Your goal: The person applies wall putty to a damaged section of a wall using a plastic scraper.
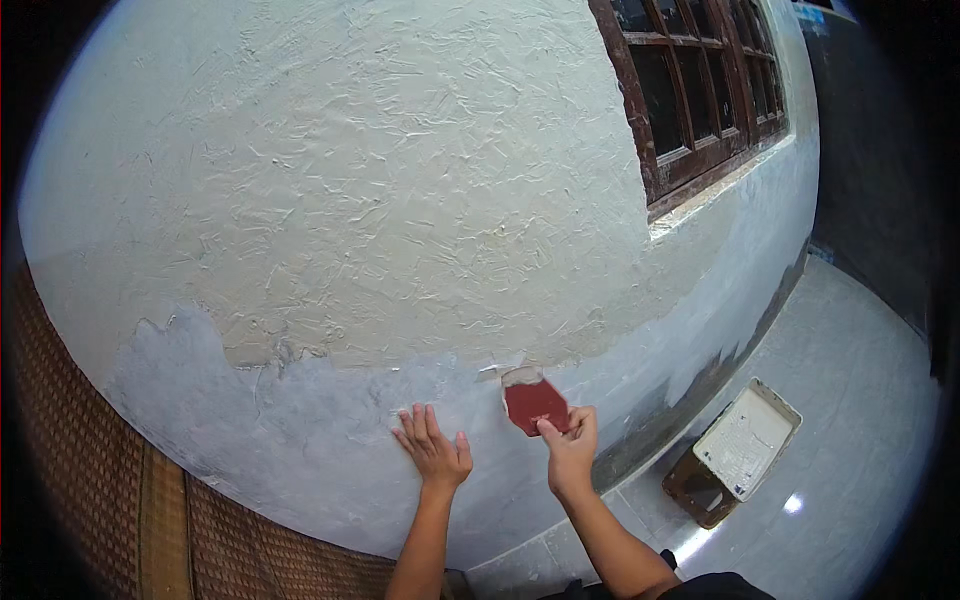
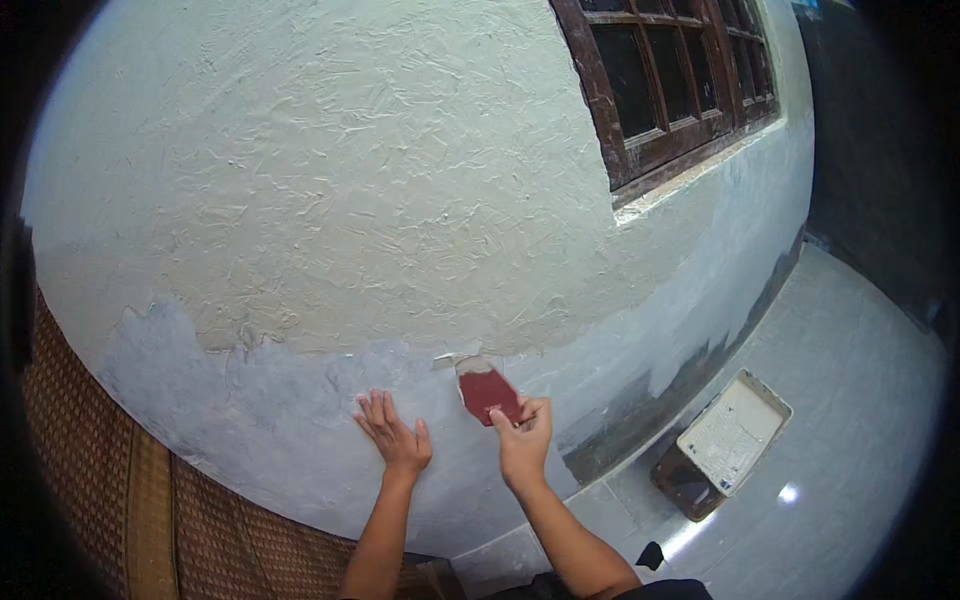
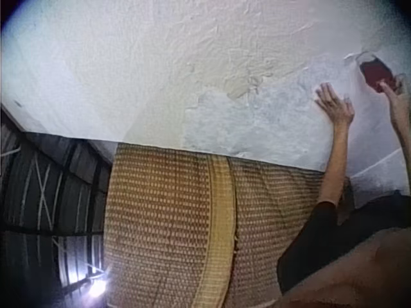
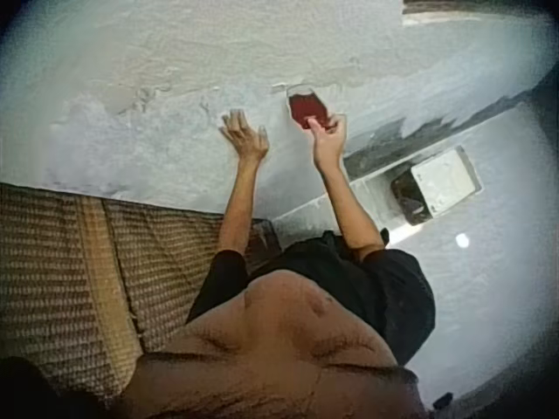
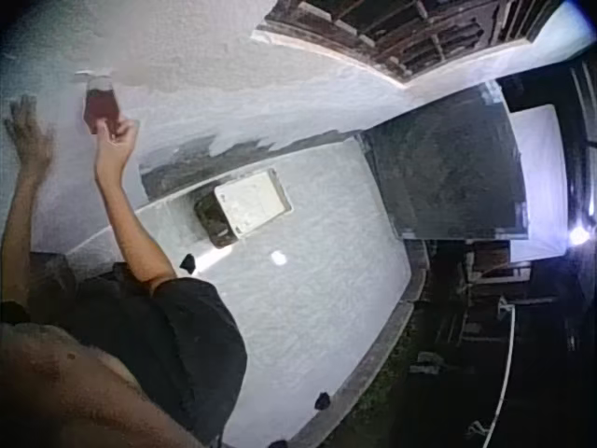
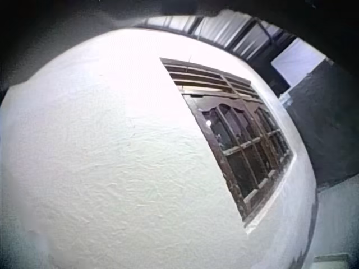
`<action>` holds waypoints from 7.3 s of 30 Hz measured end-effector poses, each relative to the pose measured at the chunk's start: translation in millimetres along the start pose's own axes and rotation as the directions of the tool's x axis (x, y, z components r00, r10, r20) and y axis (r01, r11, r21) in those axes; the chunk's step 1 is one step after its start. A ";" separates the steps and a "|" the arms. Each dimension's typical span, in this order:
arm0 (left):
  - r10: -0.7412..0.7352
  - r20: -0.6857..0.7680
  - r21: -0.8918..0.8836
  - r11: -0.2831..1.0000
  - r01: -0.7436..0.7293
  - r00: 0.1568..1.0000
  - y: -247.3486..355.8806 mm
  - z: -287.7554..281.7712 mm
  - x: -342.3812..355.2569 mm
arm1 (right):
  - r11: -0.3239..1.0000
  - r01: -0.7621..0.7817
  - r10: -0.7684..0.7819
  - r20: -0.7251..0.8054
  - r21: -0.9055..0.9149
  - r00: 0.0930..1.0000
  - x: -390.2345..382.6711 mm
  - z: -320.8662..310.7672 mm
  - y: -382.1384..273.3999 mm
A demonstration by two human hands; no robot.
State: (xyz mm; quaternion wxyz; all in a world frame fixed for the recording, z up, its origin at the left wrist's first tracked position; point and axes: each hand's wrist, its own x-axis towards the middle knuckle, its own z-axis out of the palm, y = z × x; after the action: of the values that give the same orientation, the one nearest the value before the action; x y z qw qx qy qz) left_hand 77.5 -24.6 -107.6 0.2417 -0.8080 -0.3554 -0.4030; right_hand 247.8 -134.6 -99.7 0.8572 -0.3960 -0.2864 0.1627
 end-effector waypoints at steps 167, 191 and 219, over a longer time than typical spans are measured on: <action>-0.166 0.108 0.179 0.973 0.145 0.980 37.4 27.0 3.3 | 0.807 0.517 -0.314 0.536 -0.284 0.784 157.1 -15.4 -75.7; -0.401 0.131 0.102 0.915 0.390 0.907 77.3 29.1 10.2 | 0.468 0.863 -0.161 0.978 0.191 -0.129 194.6 66.5 -136.4; -0.428 0.231 0.125 0.904 0.410 0.874 75.8 37.7 9.1 | 0.384 0.920 -0.077 0.995 0.084 -0.058 202.7 57.8 -136.2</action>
State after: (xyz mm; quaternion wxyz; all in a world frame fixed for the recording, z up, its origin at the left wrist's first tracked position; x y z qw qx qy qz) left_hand 157.7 -43.4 -129.1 0.1302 -0.7473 -0.5640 -0.3264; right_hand 377.8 -84.4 109.0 0.2614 -0.3201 -0.9001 -0.1376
